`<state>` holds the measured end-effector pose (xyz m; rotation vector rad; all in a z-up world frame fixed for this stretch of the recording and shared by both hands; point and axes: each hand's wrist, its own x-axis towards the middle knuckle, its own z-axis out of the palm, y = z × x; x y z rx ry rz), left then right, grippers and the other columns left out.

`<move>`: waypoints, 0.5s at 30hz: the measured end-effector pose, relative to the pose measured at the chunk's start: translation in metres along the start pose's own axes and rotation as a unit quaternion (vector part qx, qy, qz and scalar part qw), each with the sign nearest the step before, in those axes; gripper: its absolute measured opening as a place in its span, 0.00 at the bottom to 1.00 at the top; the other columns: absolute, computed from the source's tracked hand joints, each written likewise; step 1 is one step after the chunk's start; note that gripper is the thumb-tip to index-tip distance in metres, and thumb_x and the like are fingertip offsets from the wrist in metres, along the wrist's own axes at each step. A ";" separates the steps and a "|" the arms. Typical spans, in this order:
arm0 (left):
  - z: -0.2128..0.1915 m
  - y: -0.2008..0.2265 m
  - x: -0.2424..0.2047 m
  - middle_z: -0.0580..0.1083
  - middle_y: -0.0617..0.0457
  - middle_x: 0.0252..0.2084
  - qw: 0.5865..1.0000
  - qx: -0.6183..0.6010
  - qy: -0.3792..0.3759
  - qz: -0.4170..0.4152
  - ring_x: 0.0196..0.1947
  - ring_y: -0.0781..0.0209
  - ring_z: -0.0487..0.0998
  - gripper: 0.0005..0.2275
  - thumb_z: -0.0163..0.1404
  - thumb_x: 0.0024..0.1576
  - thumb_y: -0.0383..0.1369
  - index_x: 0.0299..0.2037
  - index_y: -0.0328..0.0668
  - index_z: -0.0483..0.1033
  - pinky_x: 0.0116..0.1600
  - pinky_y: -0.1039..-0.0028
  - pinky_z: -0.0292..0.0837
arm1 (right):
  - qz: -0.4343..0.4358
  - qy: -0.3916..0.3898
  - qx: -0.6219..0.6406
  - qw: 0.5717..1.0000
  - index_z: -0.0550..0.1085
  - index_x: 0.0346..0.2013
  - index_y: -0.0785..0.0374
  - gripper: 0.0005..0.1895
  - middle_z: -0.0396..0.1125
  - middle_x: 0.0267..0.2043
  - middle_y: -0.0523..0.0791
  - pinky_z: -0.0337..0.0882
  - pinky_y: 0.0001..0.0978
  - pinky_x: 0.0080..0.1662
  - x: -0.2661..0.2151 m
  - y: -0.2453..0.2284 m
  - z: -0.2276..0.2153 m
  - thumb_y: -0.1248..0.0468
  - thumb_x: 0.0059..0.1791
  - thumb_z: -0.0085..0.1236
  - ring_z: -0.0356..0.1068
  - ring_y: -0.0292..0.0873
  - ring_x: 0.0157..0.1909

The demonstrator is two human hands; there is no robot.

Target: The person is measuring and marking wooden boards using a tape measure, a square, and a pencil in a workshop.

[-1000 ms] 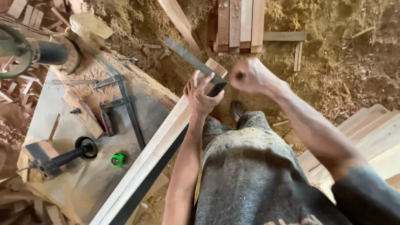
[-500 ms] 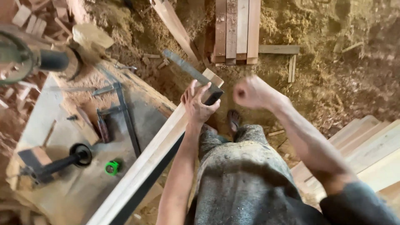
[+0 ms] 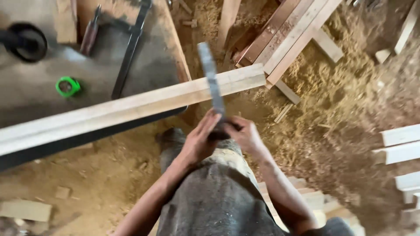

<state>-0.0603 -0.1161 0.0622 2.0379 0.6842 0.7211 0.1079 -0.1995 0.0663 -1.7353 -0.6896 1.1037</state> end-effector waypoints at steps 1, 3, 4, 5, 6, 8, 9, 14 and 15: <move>-0.027 0.011 -0.006 0.66 0.31 0.67 0.998 -0.046 0.009 -0.040 0.63 0.35 0.70 0.28 0.62 0.40 0.21 0.55 0.40 0.73 0.60 0.56 0.75 | -0.044 -0.053 -0.071 0.995 0.81 0.40 0.60 0.07 0.74 0.32 0.49 0.76 0.39 0.41 0.000 -0.005 0.020 0.62 0.50 0.63 0.75 0.45 0.36; -0.071 0.014 -0.035 0.67 0.25 0.65 0.992 -0.099 0.025 -0.078 0.62 0.27 0.69 0.19 0.59 0.40 0.18 0.44 0.28 0.76 0.60 0.50 0.74 | -0.087 -0.109 -0.149 0.979 0.81 0.32 0.58 0.04 0.72 0.29 0.49 0.75 0.41 0.39 0.000 -0.021 0.066 0.62 0.49 0.64 0.75 0.48 0.33; -0.087 0.007 -0.057 0.66 0.29 0.66 0.966 -0.209 0.092 -0.118 0.64 0.32 0.69 0.30 0.57 0.47 0.25 0.60 0.34 0.57 0.63 0.47 0.69 | -0.175 -0.180 -0.162 0.954 0.78 0.30 0.59 0.06 0.69 0.27 0.50 0.73 0.42 0.37 0.001 -0.032 0.089 0.63 0.50 0.61 0.73 0.51 0.32; -0.103 -0.001 -0.080 0.64 0.33 0.68 0.923 -0.316 0.156 -0.154 0.65 0.36 0.69 0.43 0.56 0.55 0.31 0.77 0.38 0.38 0.67 0.44 0.64 | -0.259 -0.251 -0.172 0.917 0.74 0.27 0.61 0.09 0.66 0.26 0.50 0.71 0.44 0.35 0.001 -0.043 0.115 0.63 0.51 0.58 0.71 0.54 0.31; -0.117 -0.012 -0.094 0.64 0.33 0.68 0.918 -0.325 0.168 -0.154 0.65 0.36 0.69 0.43 0.56 0.55 0.31 0.77 0.38 0.38 0.67 0.44 0.64 | -0.258 -0.259 -0.184 0.913 0.74 0.27 0.61 0.09 0.66 0.26 0.50 0.71 0.44 0.35 -0.003 -0.046 0.148 0.63 0.51 0.58 0.71 0.54 0.31; -0.147 -0.033 -0.131 0.77 0.36 0.39 0.775 -0.336 0.464 -0.265 0.34 0.42 0.82 0.18 0.42 0.70 0.31 0.70 0.52 0.58 0.36 0.60 0.82 | -0.602 -0.293 -0.219 0.710 0.68 0.18 0.58 0.19 0.54 0.26 0.42 0.67 0.31 0.30 -0.017 -0.046 0.221 0.66 0.55 0.47 0.60 0.42 0.28; -0.169 -0.039 -0.155 0.77 0.36 0.39 0.765 -0.343 0.474 -0.269 0.34 0.42 0.82 0.18 0.42 0.70 0.31 0.70 0.52 0.58 0.36 0.60 0.82 | -0.599 -0.306 -0.225 0.705 0.68 0.18 0.58 0.19 0.54 0.26 0.42 0.67 0.31 0.30 -0.034 -0.050 0.250 0.66 0.55 0.47 0.60 0.42 0.28; -0.294 -0.047 -0.292 0.73 0.54 0.36 0.719 -0.253 0.591 -0.262 0.21 0.68 0.71 0.14 0.47 0.72 0.37 0.65 0.47 0.65 0.30 0.80 0.71 | -0.236 -0.418 -0.340 0.809 0.77 0.38 0.62 0.19 0.72 0.34 0.46 0.74 0.26 0.29 -0.094 -0.081 0.401 0.51 0.55 0.46 0.71 0.38 0.29; -0.304 -0.077 -0.322 0.73 0.54 0.36 0.710 -0.251 0.605 -0.259 0.21 0.68 0.71 0.14 0.47 0.72 0.37 0.65 0.47 0.65 0.30 0.80 0.71 | -0.243 -0.429 -0.344 0.799 0.77 0.38 0.62 0.19 0.72 0.34 0.46 0.74 0.26 0.29 -0.098 -0.085 0.413 0.51 0.55 0.46 0.71 0.38 0.29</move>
